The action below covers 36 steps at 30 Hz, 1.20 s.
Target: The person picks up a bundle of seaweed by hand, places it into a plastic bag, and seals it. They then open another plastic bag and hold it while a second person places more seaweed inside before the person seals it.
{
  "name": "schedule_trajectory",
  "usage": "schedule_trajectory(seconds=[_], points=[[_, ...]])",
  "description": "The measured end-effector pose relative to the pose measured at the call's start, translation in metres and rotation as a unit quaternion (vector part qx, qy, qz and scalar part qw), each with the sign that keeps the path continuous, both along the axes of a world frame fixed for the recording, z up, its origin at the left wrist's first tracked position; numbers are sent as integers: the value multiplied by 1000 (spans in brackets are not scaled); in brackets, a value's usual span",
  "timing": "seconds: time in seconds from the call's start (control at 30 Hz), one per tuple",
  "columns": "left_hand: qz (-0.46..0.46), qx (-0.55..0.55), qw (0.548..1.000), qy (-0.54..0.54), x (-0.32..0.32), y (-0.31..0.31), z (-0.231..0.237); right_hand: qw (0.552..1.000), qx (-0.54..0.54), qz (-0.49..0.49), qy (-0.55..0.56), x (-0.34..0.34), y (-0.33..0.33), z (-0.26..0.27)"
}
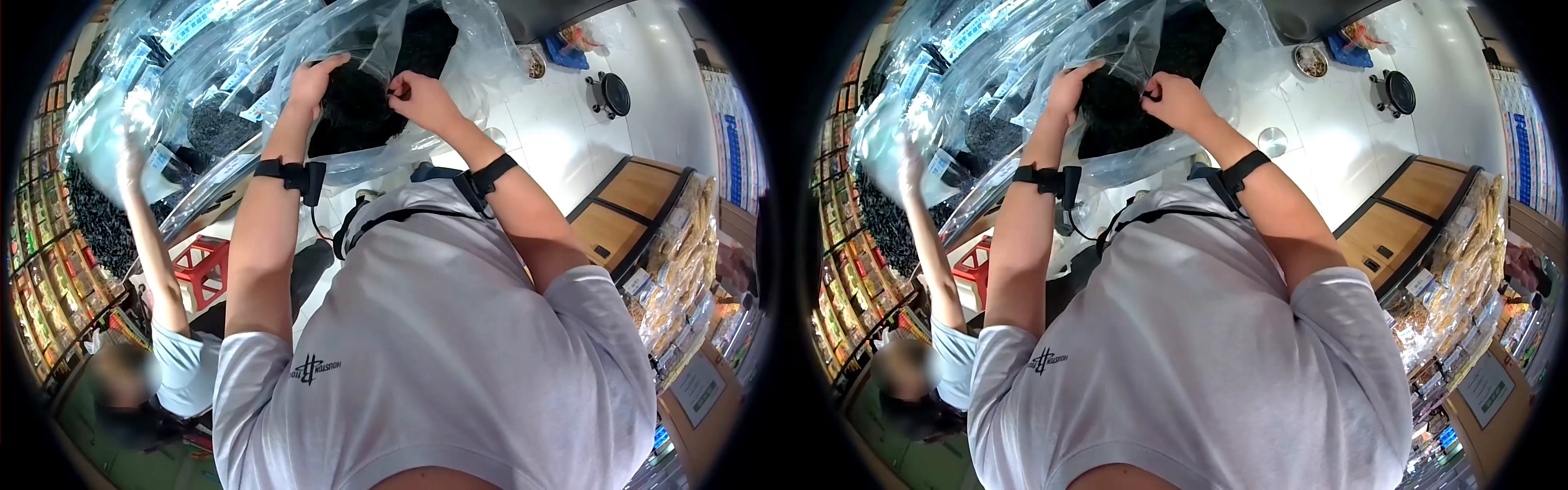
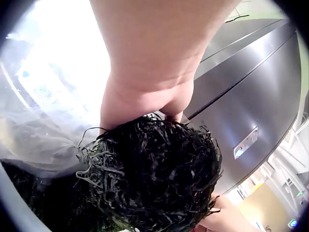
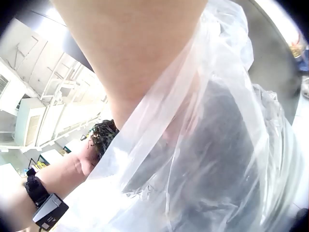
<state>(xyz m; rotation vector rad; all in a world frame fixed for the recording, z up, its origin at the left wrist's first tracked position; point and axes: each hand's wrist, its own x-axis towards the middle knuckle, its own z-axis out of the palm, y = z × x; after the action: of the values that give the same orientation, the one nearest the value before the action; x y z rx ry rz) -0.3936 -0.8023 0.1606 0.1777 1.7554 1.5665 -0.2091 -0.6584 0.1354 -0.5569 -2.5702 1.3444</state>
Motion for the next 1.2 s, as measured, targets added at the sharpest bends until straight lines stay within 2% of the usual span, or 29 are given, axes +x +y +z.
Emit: schedule_trajectory(seconds=[0.07,0.1,0.17,0.3,0.37,0.5,0.57,0.63,0.7,0.83,0.9,1.13,1.2], points=[[11,31,997,-77,-2,-6,-5,1000,-24,1,4,4,-2,3],[11,30,996,-77,2,-8,-3,999,-45,2,8,6,-3,4],[16,9,987,-160,9,-13,1,999,-32,5,10,9,-3,8],[33,-21,983,-181,13,-16,-16,999,-45,22,16,13,-9,18],[14,19,967,-254,11,-17,-28,998,-50,20,23,14,-10,23],[7,-2,972,-235,17,-20,1,996,-69,39,36,15,-9,31],[1,-51,983,-175,22,-22,19,993,-89,66,41,15,-9,37],[-19,-34,985,-169,15,-29,19,989,-107,92,48,14,-10,37],[-40,-16,986,-159,6,-33,19,963,-249,76,63,12,-11,34],[-31,-18,987,-158,-5,-30,13,975,-203,87,22,10,-11,28],[-27,-28,987,-157,-4,-24,13,960,-274,53,20,9,-10,26],[-30,-40,986,-158,-6,-16,-2,970,-242,-4,12,4,-4,26],[-34,-29,985,-168,-3,-16,-1,989,-142,-10,38,5,-4,18]])
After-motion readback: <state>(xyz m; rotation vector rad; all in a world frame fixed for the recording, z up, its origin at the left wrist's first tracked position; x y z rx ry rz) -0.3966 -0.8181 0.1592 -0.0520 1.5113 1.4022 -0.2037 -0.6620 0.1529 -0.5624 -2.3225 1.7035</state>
